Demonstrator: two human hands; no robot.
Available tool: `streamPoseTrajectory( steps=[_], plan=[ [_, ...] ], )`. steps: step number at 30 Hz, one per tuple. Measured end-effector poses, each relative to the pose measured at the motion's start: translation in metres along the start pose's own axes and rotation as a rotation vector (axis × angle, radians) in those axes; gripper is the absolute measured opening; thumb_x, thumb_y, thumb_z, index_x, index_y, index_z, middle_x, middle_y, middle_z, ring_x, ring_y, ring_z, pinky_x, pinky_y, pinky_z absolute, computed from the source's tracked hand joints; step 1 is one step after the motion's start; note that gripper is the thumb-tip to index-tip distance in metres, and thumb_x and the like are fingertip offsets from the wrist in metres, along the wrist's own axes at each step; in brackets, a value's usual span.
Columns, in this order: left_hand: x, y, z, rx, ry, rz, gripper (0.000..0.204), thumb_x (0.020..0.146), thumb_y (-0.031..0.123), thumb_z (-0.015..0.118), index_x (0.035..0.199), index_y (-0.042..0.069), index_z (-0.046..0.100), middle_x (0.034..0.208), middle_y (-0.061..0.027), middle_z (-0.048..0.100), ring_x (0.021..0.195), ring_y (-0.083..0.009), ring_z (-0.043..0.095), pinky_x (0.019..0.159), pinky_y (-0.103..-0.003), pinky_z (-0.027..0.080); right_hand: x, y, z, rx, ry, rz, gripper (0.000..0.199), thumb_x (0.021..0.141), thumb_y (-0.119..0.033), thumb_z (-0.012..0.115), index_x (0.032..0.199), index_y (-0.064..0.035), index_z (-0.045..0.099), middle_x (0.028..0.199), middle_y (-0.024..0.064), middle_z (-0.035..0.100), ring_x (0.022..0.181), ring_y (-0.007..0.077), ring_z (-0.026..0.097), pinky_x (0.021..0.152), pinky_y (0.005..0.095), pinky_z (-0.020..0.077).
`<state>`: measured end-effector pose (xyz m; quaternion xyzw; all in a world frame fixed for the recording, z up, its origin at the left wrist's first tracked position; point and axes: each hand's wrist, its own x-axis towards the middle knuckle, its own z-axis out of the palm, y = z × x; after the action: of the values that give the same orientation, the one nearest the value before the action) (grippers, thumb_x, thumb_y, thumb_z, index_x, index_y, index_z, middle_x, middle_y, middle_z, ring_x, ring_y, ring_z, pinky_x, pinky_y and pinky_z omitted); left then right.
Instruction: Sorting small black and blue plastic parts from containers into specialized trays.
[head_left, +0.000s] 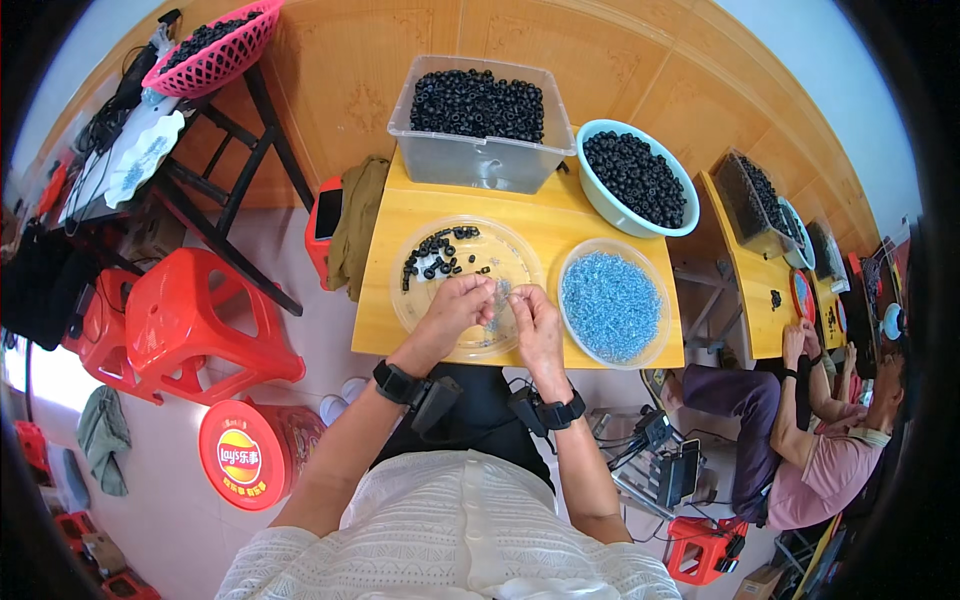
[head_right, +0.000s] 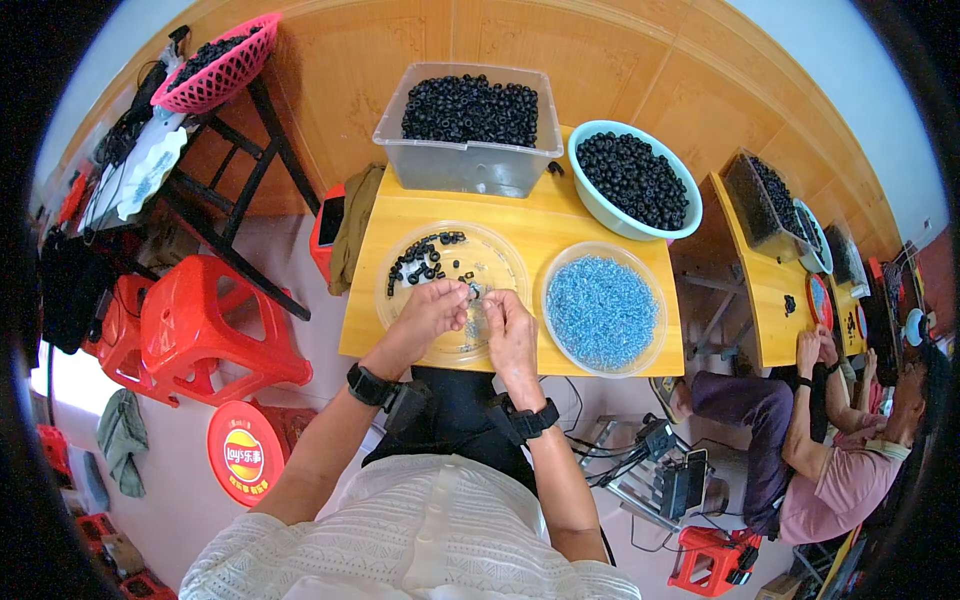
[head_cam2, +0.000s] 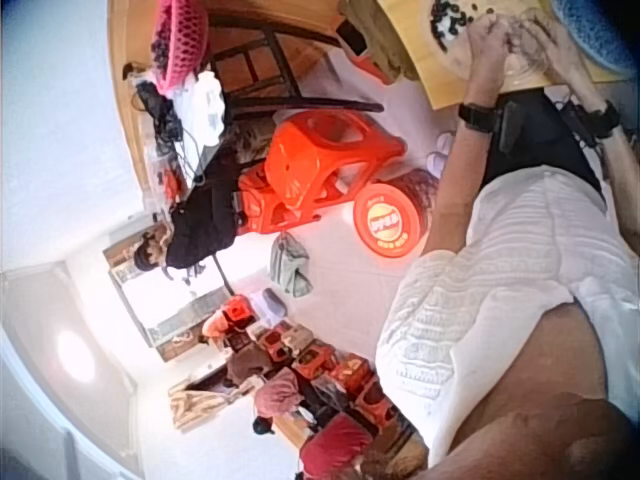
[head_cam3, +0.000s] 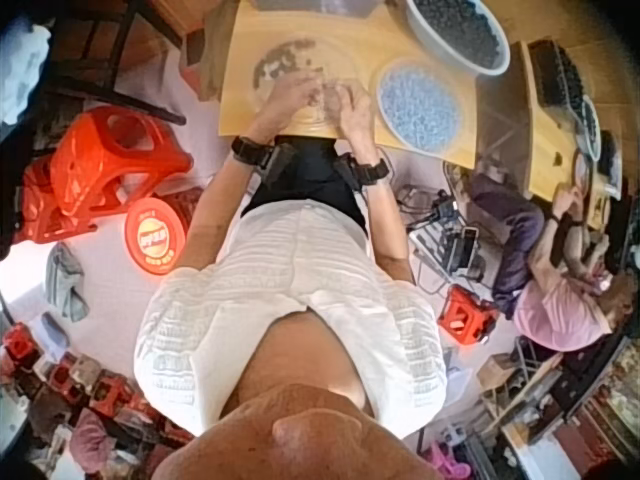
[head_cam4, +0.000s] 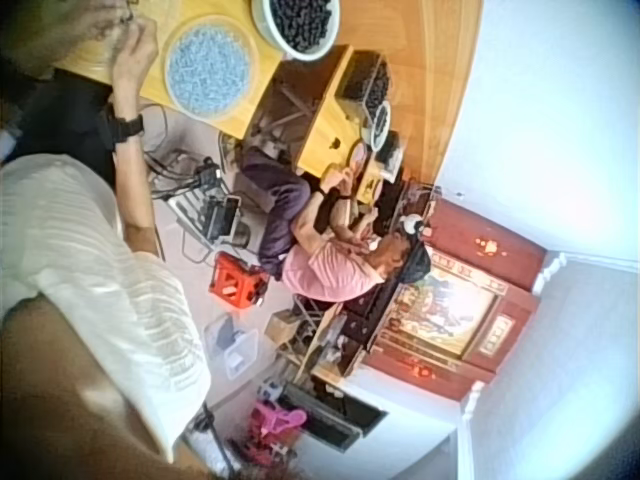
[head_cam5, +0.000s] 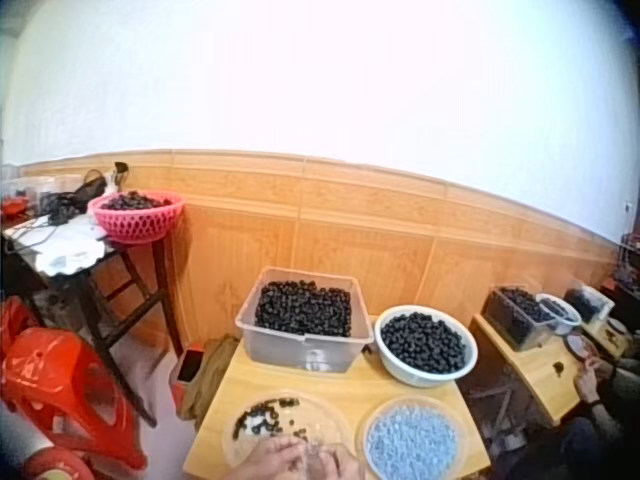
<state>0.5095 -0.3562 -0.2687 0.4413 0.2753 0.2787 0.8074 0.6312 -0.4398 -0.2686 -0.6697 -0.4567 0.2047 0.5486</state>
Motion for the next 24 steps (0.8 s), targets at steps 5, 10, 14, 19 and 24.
streamPoseTrajectory(
  steps=[5,10,14,19,24],
  plan=[
    [0.003,-0.005,-0.005,-0.131,-0.137,-0.055,0.014,0.092,0.018,0.049,0.095,0.005,0.055,0.077,0.0009,0.052,0.068,-0.0073,0.051,0.062,-0.019,0.044,-0.001,-0.008,-0.002,-0.064,0.012,0.030,0.013,0.086,-0.010,0.053,0.089,0.0028,0.055,0.066,0.0142,0.058,0.058,0.0190,0.055,0.057,0.0314,0.0438],
    [0.006,-0.004,-0.005,-0.106,-0.153,-0.059,0.014,0.092,0.017,0.049,0.093,0.004,0.054,0.077,0.0001,0.051,0.067,-0.0079,0.050,0.062,-0.020,0.044,-0.003,-0.012,-0.002,-0.083,0.031,-0.015,0.013,0.086,-0.010,0.054,0.089,0.0028,0.056,0.064,0.0144,0.057,0.055,0.0190,0.054,0.055,0.0321,0.0434],
    [0.003,0.003,0.001,-0.048,-0.132,-0.033,0.012,0.090,0.014,0.052,0.093,0.003,0.056,0.077,-0.0004,0.053,0.067,-0.0069,0.050,0.061,-0.020,0.044,-0.004,-0.014,0.000,-0.062,0.024,-0.003,0.013,0.086,-0.010,0.054,0.089,0.0027,0.056,0.063,0.0133,0.057,0.055,0.0174,0.052,0.054,0.0312,0.0428],
    [0.004,0.005,0.000,0.006,-0.056,-0.001,0.012,0.087,0.012,0.056,0.095,0.003,0.056,0.082,0.0006,0.057,0.071,-0.0061,0.052,0.065,-0.019,0.044,-0.004,-0.007,0.002,0.013,0.024,0.015,0.014,0.087,-0.012,0.054,0.086,0.0025,0.057,0.063,0.0108,0.056,0.056,0.0141,0.050,0.054,0.0291,0.0419],
    [0.007,0.000,0.004,0.176,0.021,0.136,0.012,0.086,0.012,0.058,0.094,0.002,0.057,0.084,-0.0018,0.061,0.077,-0.0075,0.056,0.067,-0.019,0.045,-0.001,-0.001,0.002,0.124,0.049,0.007,0.017,0.087,-0.014,0.053,0.085,0.0024,0.057,0.064,0.0101,0.057,0.057,0.0134,0.051,0.054,0.0297,0.0421]
  ],
)
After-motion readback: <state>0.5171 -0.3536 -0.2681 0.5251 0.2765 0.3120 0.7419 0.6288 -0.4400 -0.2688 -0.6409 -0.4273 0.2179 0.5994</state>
